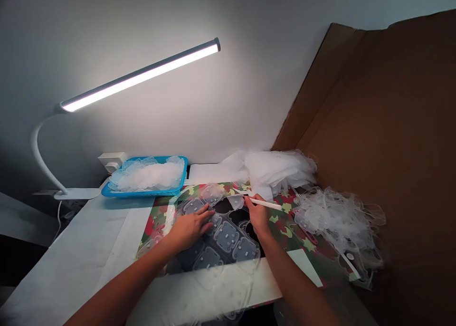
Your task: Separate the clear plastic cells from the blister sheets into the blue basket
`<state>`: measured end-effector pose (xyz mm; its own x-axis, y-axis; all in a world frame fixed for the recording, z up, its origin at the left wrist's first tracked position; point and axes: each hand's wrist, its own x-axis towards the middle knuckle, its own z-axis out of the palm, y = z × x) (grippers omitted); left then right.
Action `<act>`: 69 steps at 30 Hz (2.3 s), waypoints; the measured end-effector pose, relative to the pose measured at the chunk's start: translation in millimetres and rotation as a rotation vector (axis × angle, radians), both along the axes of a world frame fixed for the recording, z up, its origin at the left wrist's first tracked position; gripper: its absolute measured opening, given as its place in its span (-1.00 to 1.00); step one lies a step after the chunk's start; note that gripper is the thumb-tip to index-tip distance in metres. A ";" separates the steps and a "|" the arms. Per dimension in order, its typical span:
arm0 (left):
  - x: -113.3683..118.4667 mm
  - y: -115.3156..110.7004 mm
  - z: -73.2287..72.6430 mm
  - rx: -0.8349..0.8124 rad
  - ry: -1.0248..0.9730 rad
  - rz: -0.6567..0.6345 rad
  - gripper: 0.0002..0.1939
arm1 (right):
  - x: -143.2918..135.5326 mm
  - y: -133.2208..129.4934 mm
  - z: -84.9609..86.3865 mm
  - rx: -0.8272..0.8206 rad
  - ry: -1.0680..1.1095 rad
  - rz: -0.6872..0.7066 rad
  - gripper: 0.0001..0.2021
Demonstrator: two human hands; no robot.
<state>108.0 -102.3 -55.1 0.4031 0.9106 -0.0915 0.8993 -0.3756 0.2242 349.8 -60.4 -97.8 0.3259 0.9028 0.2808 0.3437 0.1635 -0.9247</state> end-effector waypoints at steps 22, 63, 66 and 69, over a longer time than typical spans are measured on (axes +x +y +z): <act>48.3 49.4 0.3 0.039 -0.243 0.190 -0.75 | -22.4 32.7 28.0 -0.268 -0.014 0.520 -0.70; 3.1 8.2 -6.2 0.177 0.151 -0.031 -0.65 | -72.6 10.3 10.3 0.093 -0.387 0.531 -0.84; 2.9 9.3 -14.4 0.176 0.163 -0.027 -0.61 | -77.3 11.9 6.5 0.092 -0.414 0.528 -0.84; 2.5 7.7 -21.7 0.143 0.162 -0.026 -0.57 | -80.1 12.1 5.8 0.078 -0.446 0.513 -0.82</act>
